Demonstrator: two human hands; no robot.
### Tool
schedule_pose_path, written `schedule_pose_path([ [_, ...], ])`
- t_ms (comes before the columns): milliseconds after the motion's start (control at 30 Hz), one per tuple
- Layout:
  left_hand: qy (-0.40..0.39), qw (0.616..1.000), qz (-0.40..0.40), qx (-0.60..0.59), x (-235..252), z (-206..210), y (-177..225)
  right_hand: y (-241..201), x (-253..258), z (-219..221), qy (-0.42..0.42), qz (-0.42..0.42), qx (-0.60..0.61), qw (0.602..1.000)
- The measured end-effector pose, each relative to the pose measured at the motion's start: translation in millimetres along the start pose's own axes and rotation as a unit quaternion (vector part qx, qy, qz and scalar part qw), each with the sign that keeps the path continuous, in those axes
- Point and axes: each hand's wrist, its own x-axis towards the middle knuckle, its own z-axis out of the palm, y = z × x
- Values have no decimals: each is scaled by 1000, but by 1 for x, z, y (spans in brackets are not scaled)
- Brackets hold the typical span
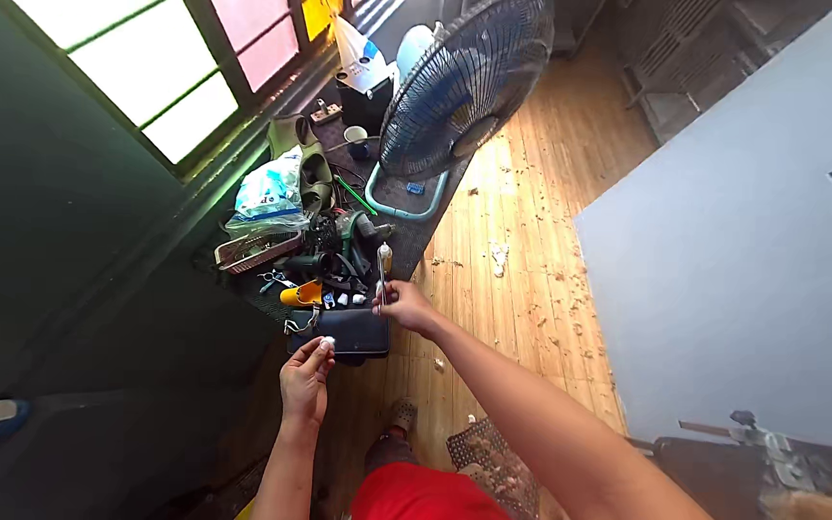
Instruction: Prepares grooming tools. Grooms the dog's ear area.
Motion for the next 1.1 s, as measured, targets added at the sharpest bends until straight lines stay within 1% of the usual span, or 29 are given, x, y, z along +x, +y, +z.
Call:
schedule_pose_path([
  [33, 0, 1000, -7, 7, 2, 3, -2, 4, -7, -2, -24, -8, 19, 999],
  [100, -8, 1000, -6, 10, 8, 13, -3, 17, -17, -4, -45, -16, 77, 996],
  [200, -37, 999, 3, -3, 16, 30, -7, 43, -29, -11, -50, -21, 186, 981],
  [300, -74, 997, -23, -10, 18, 48, -12, 54, -59, -18, -49, -21, 224, 973],
  [400, -148, 987, -54, -23, 18, 66, -18, 57, -95, -24, -123, -53, 266, 955],
  [467, -199, 975, -74, -67, 17, 77, -21, 59, -116, -26, -186, -90, 313, 927],
  [567, -218, 961, -101, -135, 14, 94, -26, 56, -142, -26, -246, -126, 375, 885],
  [633, -230, 955, -112, -154, 12, 104, -30, 54, -153, -25, -247, -140, 394, 874],
  [800, -250, 943, -144, -163, 3, 123, -30, 46, -169, -19, -187, -169, 398, 882],
  [967, -273, 934, -159, -167, -7, 127, -27, 46, -172, -11, -126, -121, 425, 888],
  [1100, -291, 929, -166, -159, -9, 121, -27, 46, -169, -11, -146, -117, 418, 889],
])
